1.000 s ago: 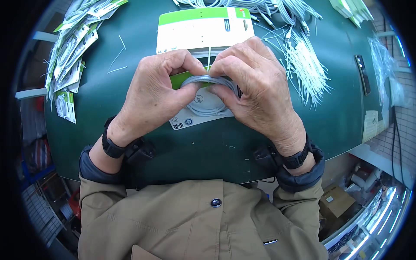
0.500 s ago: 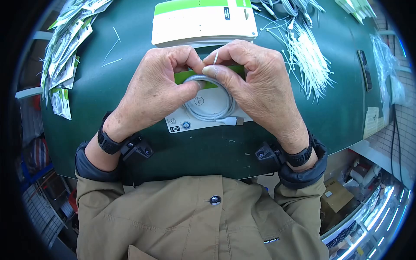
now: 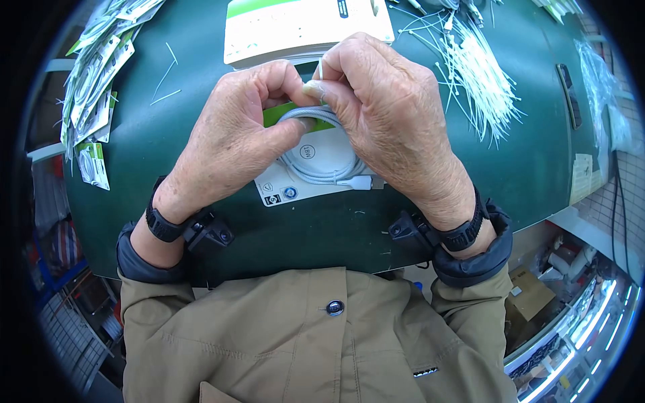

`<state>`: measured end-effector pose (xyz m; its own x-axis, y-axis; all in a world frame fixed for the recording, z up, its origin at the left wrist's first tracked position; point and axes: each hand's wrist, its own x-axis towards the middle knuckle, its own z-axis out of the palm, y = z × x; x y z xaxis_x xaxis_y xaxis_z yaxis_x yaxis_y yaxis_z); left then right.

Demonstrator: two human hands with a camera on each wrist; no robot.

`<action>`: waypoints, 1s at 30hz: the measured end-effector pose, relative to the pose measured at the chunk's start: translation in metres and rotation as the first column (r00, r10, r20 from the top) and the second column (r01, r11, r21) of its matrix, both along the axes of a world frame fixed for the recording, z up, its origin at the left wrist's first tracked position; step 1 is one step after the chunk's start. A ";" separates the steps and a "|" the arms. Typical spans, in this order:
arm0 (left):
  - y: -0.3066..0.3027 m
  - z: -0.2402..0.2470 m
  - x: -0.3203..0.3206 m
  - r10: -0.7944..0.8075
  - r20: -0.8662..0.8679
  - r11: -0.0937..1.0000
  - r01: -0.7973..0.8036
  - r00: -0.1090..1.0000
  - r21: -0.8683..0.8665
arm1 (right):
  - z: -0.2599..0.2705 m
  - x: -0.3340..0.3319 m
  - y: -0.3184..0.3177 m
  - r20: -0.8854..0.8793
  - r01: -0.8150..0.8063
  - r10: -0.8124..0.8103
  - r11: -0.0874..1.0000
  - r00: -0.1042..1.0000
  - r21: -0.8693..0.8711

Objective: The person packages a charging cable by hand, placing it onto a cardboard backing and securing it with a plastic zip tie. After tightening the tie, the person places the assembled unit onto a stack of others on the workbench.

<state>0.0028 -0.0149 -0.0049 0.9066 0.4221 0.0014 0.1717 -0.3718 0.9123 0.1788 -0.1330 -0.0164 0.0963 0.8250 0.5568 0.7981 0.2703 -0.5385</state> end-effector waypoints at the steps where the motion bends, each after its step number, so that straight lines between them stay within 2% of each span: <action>1: 0.000 0.001 0.000 -0.004 0.015 1.000 0.003 1.000 0.013 | 0.003 0.000 -0.002 0.031 0.006 -0.006 1.000 0.999 -0.013; 4: -0.001 0.004 0.000 0.014 0.028 1.000 -0.014 1.000 -0.027 | 0.008 -0.001 -0.001 0.100 0.032 -0.033 0.999 0.994 0.019; 8: -0.003 0.013 -0.001 0.019 0.061 1.000 -0.019 0.998 -0.009 | 0.013 -0.001 0.002 0.118 0.037 -0.054 0.990 0.992 0.135; 11: -0.005 0.015 -0.002 0.011 0.095 1.000 -0.011 0.995 -0.001 | 0.018 -0.001 0.002 0.165 0.050 -0.076 0.986 0.983 0.160; 19: -0.008 0.017 -0.002 0.016 0.094 0.999 -0.021 0.995 0.045 | 0.025 -0.008 0.004 0.130 0.052 -0.078 0.980 0.988 0.191; 30: -0.010 0.014 -0.001 0.015 0.074 1.000 -0.013 0.997 -0.026 | 0.020 -0.010 0.006 0.074 0.084 -0.100 0.978 0.992 0.188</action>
<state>0.0020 -0.0245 0.0088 0.8983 0.4356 0.0577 0.1080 -0.3462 0.9319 0.1687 -0.1274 0.0041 0.1145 0.6971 0.7078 0.8637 0.2822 -0.4176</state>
